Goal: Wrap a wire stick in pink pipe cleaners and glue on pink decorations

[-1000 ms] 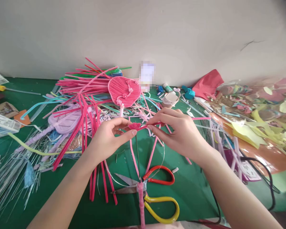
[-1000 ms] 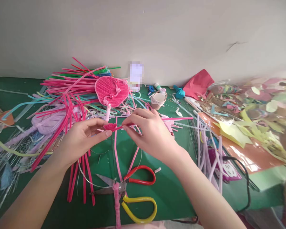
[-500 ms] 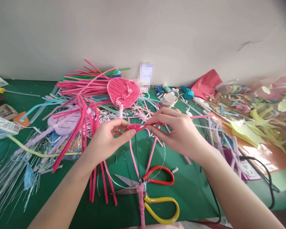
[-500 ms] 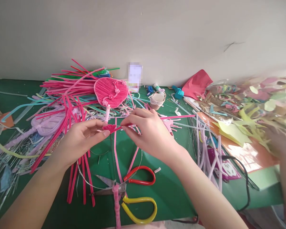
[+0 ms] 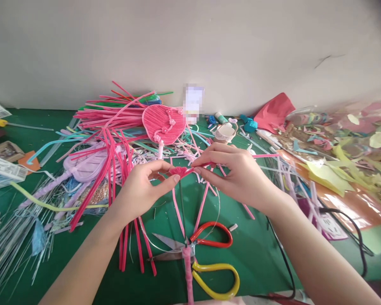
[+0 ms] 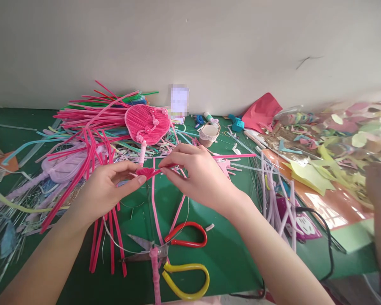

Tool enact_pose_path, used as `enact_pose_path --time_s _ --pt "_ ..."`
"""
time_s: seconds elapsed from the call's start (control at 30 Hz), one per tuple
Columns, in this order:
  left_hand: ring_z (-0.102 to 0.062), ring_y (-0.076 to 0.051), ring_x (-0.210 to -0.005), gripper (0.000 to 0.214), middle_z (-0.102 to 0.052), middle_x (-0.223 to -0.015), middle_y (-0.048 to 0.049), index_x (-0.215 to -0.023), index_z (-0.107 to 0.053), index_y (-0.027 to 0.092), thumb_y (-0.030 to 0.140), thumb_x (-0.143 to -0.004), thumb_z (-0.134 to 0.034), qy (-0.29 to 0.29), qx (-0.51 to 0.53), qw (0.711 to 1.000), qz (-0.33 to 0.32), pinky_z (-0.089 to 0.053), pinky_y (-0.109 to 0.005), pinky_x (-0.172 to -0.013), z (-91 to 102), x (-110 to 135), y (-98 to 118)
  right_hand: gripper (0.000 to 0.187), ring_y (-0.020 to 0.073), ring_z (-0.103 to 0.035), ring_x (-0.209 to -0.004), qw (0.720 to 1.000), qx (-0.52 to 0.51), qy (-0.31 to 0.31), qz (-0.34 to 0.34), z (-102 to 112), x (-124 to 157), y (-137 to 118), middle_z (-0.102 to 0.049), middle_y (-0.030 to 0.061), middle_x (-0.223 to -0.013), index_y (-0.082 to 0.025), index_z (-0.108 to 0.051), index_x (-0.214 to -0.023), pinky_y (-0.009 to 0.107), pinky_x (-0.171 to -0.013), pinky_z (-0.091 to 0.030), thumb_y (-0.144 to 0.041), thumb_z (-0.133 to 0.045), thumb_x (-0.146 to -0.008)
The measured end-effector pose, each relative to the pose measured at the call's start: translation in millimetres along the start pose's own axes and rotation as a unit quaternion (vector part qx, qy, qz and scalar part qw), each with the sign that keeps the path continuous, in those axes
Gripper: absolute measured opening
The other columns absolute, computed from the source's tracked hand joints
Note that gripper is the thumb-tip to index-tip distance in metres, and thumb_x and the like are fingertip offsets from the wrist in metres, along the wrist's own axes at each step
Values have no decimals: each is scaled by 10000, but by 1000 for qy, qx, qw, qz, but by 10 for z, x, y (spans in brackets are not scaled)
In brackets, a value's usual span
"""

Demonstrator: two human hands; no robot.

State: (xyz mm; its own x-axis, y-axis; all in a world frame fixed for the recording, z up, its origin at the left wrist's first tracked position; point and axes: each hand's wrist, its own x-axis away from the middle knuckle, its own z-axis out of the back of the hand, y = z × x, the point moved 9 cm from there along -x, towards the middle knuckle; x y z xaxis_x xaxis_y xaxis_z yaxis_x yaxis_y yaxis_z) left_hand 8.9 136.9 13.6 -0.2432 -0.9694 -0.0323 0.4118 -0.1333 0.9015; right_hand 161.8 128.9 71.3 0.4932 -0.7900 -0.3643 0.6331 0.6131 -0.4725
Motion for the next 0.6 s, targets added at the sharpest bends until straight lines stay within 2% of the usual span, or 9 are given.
enact_pose_path --time_s 0.13,0.33,0.6 --pt "-681 -184 -810 202 -741 -867 -11 -878 -728 213 404 -813 -710 5 -2 1000 -11 -526 -266 -716 9 -4 14 128 165 -655 -823 999 -32 -16 -2 -7 -15 13 -716 36 -923 -196 -728 -940 290 -714 -476 -155 -616 -891" --pt "-681 -176 -821 163 -747 -862 0 -866 -740 221 373 -828 -696 -6 3 1000 -30 -522 -259 -742 -9 5 64 118 176 -645 -835 997 -51 -59 2 -14 -84 -2 -715 37 -918 -216 -753 -956 326 -782 -470 -247 -656 -896" --pt "-689 -191 -836 191 -759 -890 -15 -892 -749 217 389 -836 -688 -8 3 999 -32 -533 -278 -773 -12 10 74 118 165 -629 -788 992 -86 -96 -2 -59 -177 -7 -704 39 -869 -205 -761 -927 295 -695 -473 -248 -663 -879"
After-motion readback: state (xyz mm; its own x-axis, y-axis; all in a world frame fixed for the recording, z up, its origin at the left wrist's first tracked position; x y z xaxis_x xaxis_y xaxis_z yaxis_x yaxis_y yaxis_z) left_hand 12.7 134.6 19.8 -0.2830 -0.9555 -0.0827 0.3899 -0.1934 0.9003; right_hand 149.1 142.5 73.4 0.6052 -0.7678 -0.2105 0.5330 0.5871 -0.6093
